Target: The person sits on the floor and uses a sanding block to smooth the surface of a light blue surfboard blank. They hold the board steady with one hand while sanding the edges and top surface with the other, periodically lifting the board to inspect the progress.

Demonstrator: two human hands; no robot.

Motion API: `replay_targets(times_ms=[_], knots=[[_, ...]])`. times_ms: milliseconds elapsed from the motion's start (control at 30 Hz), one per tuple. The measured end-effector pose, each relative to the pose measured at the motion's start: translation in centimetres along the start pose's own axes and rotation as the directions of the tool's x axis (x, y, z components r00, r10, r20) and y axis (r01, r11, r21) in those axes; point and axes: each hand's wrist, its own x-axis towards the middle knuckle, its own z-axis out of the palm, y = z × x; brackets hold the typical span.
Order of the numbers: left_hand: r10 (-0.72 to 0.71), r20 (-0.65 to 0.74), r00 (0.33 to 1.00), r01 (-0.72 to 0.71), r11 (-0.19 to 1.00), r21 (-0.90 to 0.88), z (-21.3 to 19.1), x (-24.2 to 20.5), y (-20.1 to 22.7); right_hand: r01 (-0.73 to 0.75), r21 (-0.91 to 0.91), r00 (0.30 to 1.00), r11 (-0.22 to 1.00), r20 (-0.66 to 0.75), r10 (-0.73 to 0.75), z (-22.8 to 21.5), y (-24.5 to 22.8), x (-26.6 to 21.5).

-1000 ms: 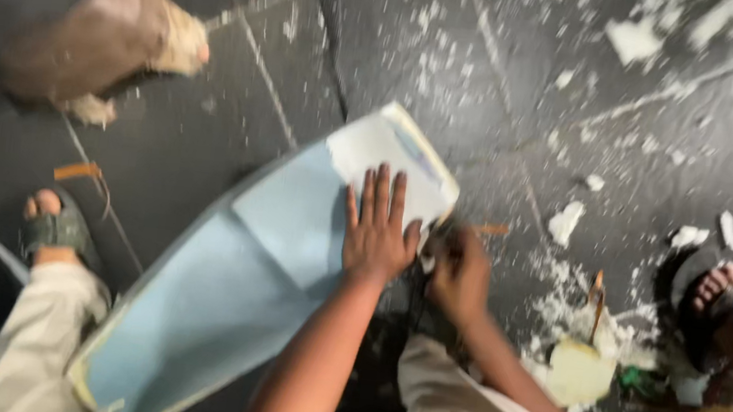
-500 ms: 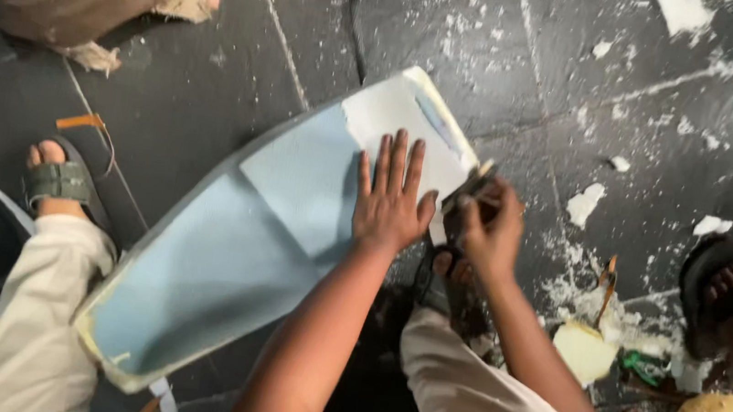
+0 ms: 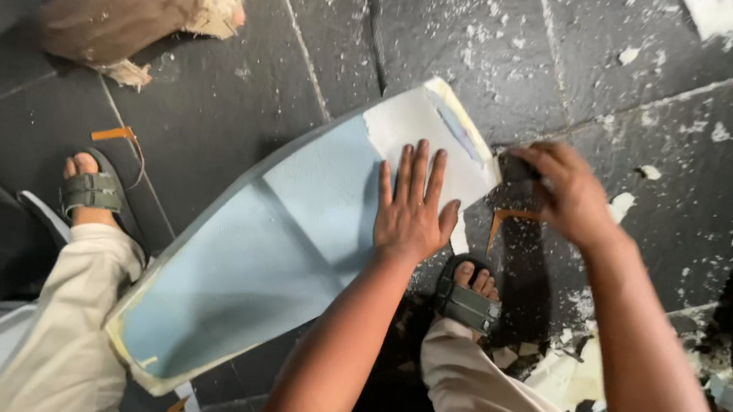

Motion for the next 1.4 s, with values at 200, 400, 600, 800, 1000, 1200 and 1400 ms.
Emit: replay_targets(times_ms=[200,400,600,800,1000,1200,1400], knots=[[-0.002,0.053,0.999,0.003,1.000,-0.022,-0.1,0.0,0.0,0.049,-0.048,0.994,0.998,0.099,-0.044,-2.2,-2.1,1.9],[-0.014,0.102,0.995,0.016,1.000,-0.014,-0.5,0.1,0.0,0.028,0.113,0.989,0.993,0.143,-0.044,-3.5,-6.6,2.8],[-0.027,0.153,0.988,0.035,0.998,-0.048,0.2,-0.2,0.0,0.063,-0.007,0.971,0.998,0.233,-0.060,-2.7,-5.0,2.3],[-0.028,0.156,0.987,0.036,0.998,-0.045,0.0,-0.1,0.2,0.050,-0.027,0.981,0.998,0.190,-0.044,-3.5,-4.0,2.0],[-0.025,0.208,0.978,0.024,1.000,0.004,0.4,-0.2,0.1,0.049,-0.157,0.979,0.986,0.202,-0.016,-3.9,-2.0,2.1],[-0.031,0.237,0.971,0.027,0.999,0.022,0.2,-0.2,0.4,0.082,-0.155,0.992,0.985,0.104,-0.067,-3.1,-0.1,1.7],[-0.001,0.121,0.993,0.003,1.000,-0.011,0.0,-0.1,0.6,0.052,0.053,0.994,0.997,0.088,-0.057,-2.7,-1.2,1.2]])
